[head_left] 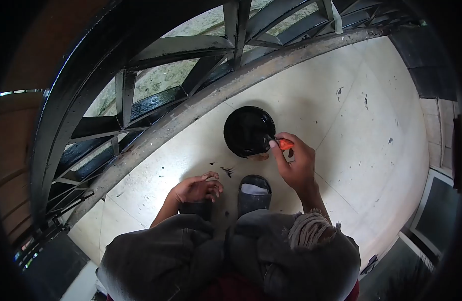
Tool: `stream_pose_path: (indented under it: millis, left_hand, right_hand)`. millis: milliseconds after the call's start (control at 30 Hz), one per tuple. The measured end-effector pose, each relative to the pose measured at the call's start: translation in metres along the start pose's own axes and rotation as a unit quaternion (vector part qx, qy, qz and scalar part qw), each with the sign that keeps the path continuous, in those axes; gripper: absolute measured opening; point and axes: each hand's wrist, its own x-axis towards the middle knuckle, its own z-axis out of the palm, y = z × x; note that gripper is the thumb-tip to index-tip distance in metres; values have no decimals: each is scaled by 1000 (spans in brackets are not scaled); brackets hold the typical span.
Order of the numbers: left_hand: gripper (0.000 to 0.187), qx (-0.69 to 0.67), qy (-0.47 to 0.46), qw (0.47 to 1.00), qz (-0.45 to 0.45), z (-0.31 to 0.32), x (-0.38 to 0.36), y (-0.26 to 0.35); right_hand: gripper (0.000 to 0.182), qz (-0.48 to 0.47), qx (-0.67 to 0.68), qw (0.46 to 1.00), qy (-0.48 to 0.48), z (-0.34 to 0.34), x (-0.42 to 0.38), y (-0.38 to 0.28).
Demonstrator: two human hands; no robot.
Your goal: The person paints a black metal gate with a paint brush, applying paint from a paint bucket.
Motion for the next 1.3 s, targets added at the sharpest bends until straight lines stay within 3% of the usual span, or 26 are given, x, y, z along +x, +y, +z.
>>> stream_pose_path:
  millis: [67, 167, 300, 367, 533, 600, 633, 667, 733, 767, 867, 1100, 1167, 1200, 1233, 1300]
  left_hand:
    - [47, -2, 0, 1000, -4, 3, -2, 1]
    - [47, -9, -6, 1000, -1, 0, -2, 0]
    - [47, -4, -5, 1000, -7, 2, -4, -1]
    - [48, -5, -1, 1000, 0, 0, -3, -1]
    - [49, 10, 17, 1000, -9, 4, -4, 0]
    - [49, 15, 17, 1000, -10, 5, -2, 2]
    - [47, 2, 1, 1000, -5, 4, -1, 2]
    - [45, -11, -14, 1000, 2, 4, -1, 1]
    - [46, -1, -5, 1000, 0, 4, -2, 1]
    - [48, 9, 3, 1000, -7, 4, -2, 1]
    - [47, 2, 4, 1000, -3, 3, -2, 1]
    - [44, -6, 2, 1000, -6, 3, -1, 0]
    - [43, -4, -2, 1000, -3, 3, -2, 1]
    - [43, -6, -2, 1000, -3, 3, -2, 1]
    - [43, -5, 0, 1000, -2, 3, -3, 1]
    - [42, -4, -2, 1000, -2, 3, -1, 2]
  right_hand:
    - [15, -6, 32, 997, 72, -3, -4, -6]
    - [16, 68, 12, 997, 33, 1, -4, 3]
    - [16, -16, 0, 998, 53, 3, -8, 5]
    - [14, 60, 38, 997, -5, 5, -3, 12]
    - [15, 40, 89, 993, 61, -4, -5, 34]
    - [18, 216, 300, 926, 77, -10, 2, 51]
    - [20, 258, 334, 902, 92, -6, 2, 72]
    - [20, 255, 335, 903, 90, -5, -3, 88]
    - [23, 352, 474, 797, 126, 2, -8, 109]
    - [25, 371, 496, 771, 145, 6, -12, 117]
    - [25, 378, 547, 725, 180, 12, -16, 127]
    - [24, 338, 554, 748, 139, -3, -8, 113]
    - [19, 293, 377, 868, 135, -7, -4, 92]
    - [19, 294, 377, 868, 133, -4, -10, 88]
    - [17, 167, 257, 940, 151, -1, -19, 83]
    - [18, -98, 61, 984, 139, -3, -23, 75]
